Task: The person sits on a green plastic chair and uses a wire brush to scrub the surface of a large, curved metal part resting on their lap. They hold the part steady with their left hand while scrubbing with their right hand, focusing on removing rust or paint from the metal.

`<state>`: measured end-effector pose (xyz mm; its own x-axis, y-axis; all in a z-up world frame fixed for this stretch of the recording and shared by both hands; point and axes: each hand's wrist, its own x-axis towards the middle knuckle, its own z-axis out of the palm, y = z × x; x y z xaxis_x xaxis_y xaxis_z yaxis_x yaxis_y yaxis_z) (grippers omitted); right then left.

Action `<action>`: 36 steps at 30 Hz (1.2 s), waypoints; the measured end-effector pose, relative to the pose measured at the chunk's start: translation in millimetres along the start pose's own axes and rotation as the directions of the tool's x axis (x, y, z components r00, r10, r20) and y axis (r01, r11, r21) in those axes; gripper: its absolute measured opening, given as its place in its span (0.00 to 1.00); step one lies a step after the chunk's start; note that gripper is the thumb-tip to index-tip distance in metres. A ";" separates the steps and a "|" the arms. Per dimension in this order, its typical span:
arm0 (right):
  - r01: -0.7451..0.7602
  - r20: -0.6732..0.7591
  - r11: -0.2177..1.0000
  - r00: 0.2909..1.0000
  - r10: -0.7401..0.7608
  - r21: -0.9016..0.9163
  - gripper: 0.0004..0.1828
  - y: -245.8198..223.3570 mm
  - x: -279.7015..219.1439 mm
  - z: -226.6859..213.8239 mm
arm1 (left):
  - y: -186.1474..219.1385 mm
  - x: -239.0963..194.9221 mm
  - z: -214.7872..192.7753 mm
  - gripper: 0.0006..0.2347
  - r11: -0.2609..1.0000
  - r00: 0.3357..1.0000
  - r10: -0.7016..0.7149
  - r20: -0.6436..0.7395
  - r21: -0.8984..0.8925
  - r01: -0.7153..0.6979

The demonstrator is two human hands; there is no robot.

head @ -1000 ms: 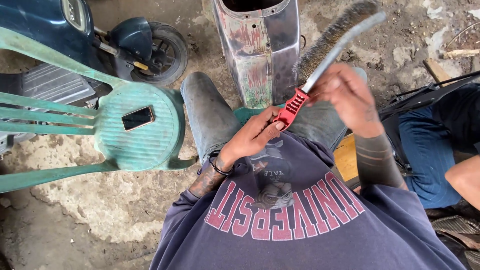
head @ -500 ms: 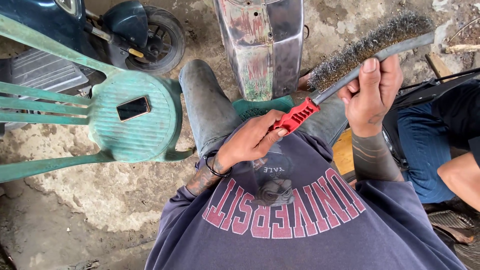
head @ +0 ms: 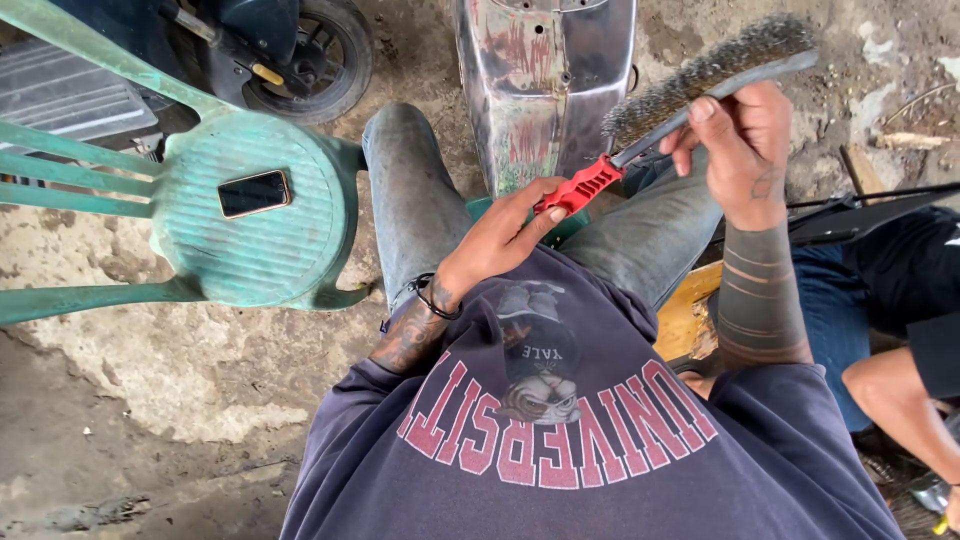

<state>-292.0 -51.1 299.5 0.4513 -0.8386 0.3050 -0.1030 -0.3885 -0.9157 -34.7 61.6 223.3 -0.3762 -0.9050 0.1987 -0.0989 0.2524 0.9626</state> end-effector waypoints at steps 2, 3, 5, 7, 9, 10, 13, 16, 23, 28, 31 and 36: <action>0.040 0.019 0.998 0.999 -0.041 0.045 0.16 7.5 14.0 6.8 | -5.8 -1.5 -6.5 0.20 0.998 0.997 -0.069 -0.033 -0.001 0.069; 0.035 0.027 0.998 0.999 -0.036 0.046 0.16 7.3 22.1 7.6 | -9.6 -3.3 -8.3 0.20 0.997 0.996 -0.074 -0.040 -0.006 0.074; 0.101 -0.066 0.995 0.993 -0.099 0.028 0.17 6.4 39.6 9.5 | -16.8 -5.7 -13.9 0.23 0.987 0.983 -0.157 -0.096 -0.059 0.152; 0.173 -0.156 0.983 0.971 -0.181 -0.061 0.15 20.2 53.0 -9.5 | -41.5 -11.7 -15.3 0.22 0.973 0.972 -0.220 -0.083 -0.085 0.213; 0.235 -0.232 0.960 0.936 -0.266 -0.152 0.13 35.5 64.0 -30.4 | -62.5 -17.9 -17.0 0.22 0.954 0.956 -0.286 -0.071 -0.111 0.277; 0.233 -0.293 0.944 0.909 -0.296 -0.233 0.15 43.6 66.9 -42.6 | -71.2 -20.5 -18.0 0.22 0.931 0.932 -0.358 -0.054 -0.097 0.352; 0.210 -0.371 0.903 0.859 -0.353 -0.375 0.20 62.4 76.0 -47.5 | -114.5 -28.8 -10.8 0.22 0.876 0.876 -0.480 -0.039 -0.068 0.477; 0.194 -0.250 0.837 0.898 -0.361 -0.511 0.17 100.7 85.5 -20.7 | -157.8 -38.3 0.0 0.21 0.847 0.847 -0.532 0.001 0.007 0.532; 0.045 -0.380 0.845 0.880 -0.287 -0.534 0.30 100.7 83.6 -68.0 | -165.7 -43.8 0.0 0.17 0.857 0.858 -0.514 0.002 0.008 0.514; 0.241 -0.192 0.807 0.897 -0.397 -0.539 0.23 107.1 97.7 -20.7 | -174.3 -41.3 1.6 0.16 0.875 0.876 -0.482 0.017 0.046 0.481; 0.272 -0.089 0.804 0.924 -0.371 -0.528 0.16 121.5 102.0 -14.1 | -173.2 -40.4 0.7 0.17 0.874 0.875 -0.483 0.018 0.068 0.481; 0.240 -0.255 0.928 0.914 -0.315 -0.285 0.13 72.4 62.5 -28.0 | -110.2 -25.8 -11.2 0.13 0.901 0.900 -0.434 0.038 -0.011 0.434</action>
<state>-296.0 -142.3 259.6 0.2189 -0.7420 0.6337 -0.2397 -0.6704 -0.7022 -3.8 53.3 114.2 -0.3304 -0.9114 -0.2455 -0.2421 -0.1696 0.9553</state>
